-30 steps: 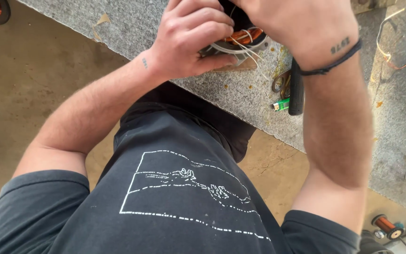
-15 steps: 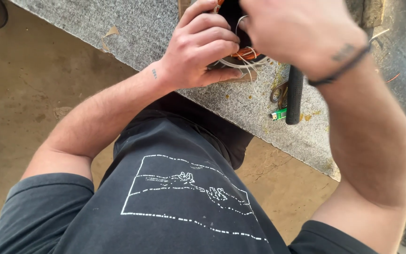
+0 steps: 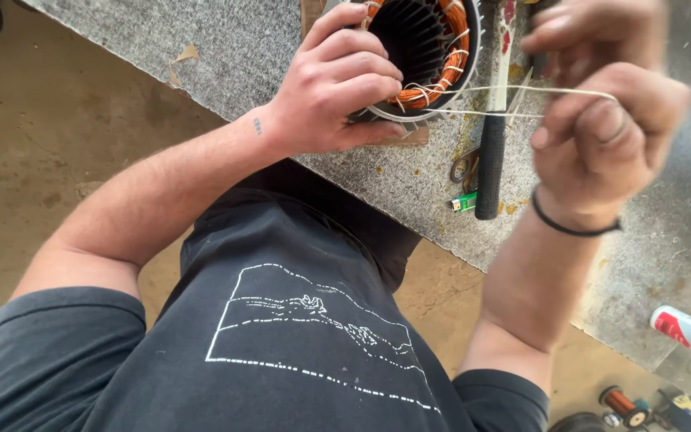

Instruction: Manually threading and securing wire or thread through the stator of an electric motor to secure copper windings.

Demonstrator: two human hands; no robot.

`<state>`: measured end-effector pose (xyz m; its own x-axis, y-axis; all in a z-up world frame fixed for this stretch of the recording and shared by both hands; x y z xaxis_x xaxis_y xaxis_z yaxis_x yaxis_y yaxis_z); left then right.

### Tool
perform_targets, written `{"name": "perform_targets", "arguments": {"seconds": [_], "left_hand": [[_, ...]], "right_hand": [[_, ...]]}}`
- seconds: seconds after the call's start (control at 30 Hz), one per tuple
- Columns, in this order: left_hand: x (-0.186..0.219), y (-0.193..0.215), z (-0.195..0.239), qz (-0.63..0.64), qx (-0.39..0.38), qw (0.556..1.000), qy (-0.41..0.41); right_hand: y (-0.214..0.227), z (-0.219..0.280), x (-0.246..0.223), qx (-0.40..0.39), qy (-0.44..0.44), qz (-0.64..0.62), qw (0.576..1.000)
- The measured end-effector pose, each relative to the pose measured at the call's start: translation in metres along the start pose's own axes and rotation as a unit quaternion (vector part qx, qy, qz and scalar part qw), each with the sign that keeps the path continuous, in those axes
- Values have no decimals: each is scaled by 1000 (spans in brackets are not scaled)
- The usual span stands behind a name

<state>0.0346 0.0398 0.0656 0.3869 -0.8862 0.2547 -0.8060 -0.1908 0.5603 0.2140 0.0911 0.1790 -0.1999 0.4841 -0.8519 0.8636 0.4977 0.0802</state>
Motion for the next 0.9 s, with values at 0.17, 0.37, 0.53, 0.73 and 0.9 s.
{"name": "perform_targets", "arguments": {"seconds": [0.17, 0.37, 0.53, 0.73, 0.9], "left_hand": [[2, 0, 0, -11, 2, 1000, 15], [2, 0, 1, -22, 5, 1000, 20], [0, -1, 2, -18, 11, 1000, 9], [0, 0, 1, -9, 14, 1000, 18], [2, 3, 1, -9, 26, 999, 17]], "right_hand": [[3, 30, 29, -27, -176, -71, 981], [51, 56, -4, 58, -62, 142, 986], [37, 70, -18, 101, 9, 560, 822], [-56, 95, -50, 77, 168, 489, 853], [-53, 47, 22, -49, 47, 533, 843]]}}
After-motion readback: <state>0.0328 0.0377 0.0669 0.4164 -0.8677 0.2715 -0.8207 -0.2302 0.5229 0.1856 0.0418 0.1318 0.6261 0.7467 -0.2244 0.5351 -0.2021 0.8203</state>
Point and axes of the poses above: each hand's wrist, its own z-axis away from the middle knuckle, its own y-axis out of the back of the hand, x = y × z, the point moved 9 cm from there along -z, towards the middle knuckle, and after that the axes turned 8 degrees about -y, right-handed, at the moved point
